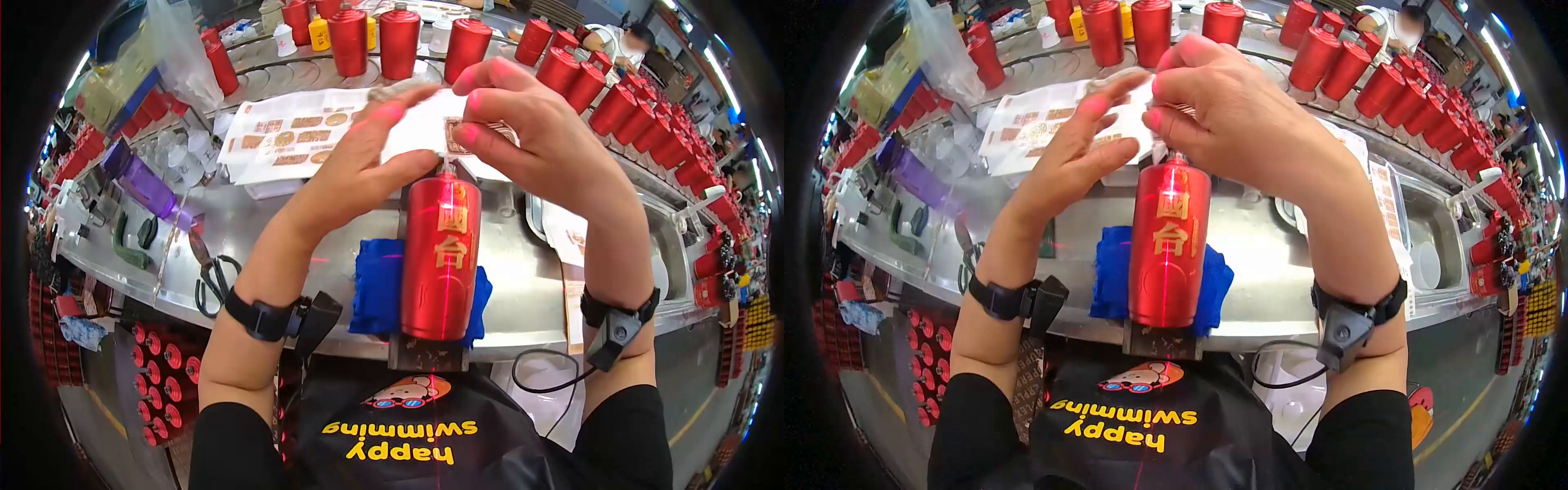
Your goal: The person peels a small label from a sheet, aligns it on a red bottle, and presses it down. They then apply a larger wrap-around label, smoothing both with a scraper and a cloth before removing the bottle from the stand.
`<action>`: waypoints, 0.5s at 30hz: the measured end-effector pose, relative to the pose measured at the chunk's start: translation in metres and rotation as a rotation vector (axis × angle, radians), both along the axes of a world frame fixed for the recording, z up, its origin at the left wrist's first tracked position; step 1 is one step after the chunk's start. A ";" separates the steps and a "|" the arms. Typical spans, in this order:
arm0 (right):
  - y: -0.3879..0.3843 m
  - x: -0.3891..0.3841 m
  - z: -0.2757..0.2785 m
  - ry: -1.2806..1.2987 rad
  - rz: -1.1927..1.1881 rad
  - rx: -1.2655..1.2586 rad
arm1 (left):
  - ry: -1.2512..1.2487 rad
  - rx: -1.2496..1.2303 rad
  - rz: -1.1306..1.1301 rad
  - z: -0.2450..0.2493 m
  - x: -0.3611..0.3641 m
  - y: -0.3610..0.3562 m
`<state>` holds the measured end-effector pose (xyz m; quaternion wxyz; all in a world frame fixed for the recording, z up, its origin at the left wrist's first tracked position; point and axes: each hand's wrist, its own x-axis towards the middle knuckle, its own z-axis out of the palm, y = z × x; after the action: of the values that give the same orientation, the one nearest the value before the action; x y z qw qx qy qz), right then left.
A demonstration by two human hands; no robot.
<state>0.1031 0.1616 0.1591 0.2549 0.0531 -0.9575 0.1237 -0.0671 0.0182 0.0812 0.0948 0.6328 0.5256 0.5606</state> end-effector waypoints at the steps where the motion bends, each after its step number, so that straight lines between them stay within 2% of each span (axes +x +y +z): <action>1: -0.009 0.007 0.004 0.035 0.041 0.006 | -0.042 -0.072 -0.077 0.002 0.003 -0.001; 5: -0.039 0.047 -0.002 0.010 0.034 -0.144 | -0.262 -0.468 -0.396 0.016 0.015 -0.029; 6: -0.042 0.057 -0.010 -0.009 0.029 -0.210 | -0.293 -0.395 -0.470 0.013 0.022 -0.037; 9: -0.055 0.082 -0.042 -0.086 -0.024 -0.481 | -0.238 -0.462 -0.396 -0.003 0.032 -0.062; 13: -0.070 0.101 -0.081 -0.113 -0.108 -0.676 | -0.569 -0.632 -0.313 -0.018 0.046 -0.085; 15: -0.073 0.109 -0.095 -0.144 -0.152 -0.757 | -0.597 -0.625 -0.289 -0.030 0.051 -0.086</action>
<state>0.2121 0.0891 0.0638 0.1970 -0.1244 -0.8609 0.4522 -0.0163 -0.0679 0.0509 0.5058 0.4513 0.5256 0.5140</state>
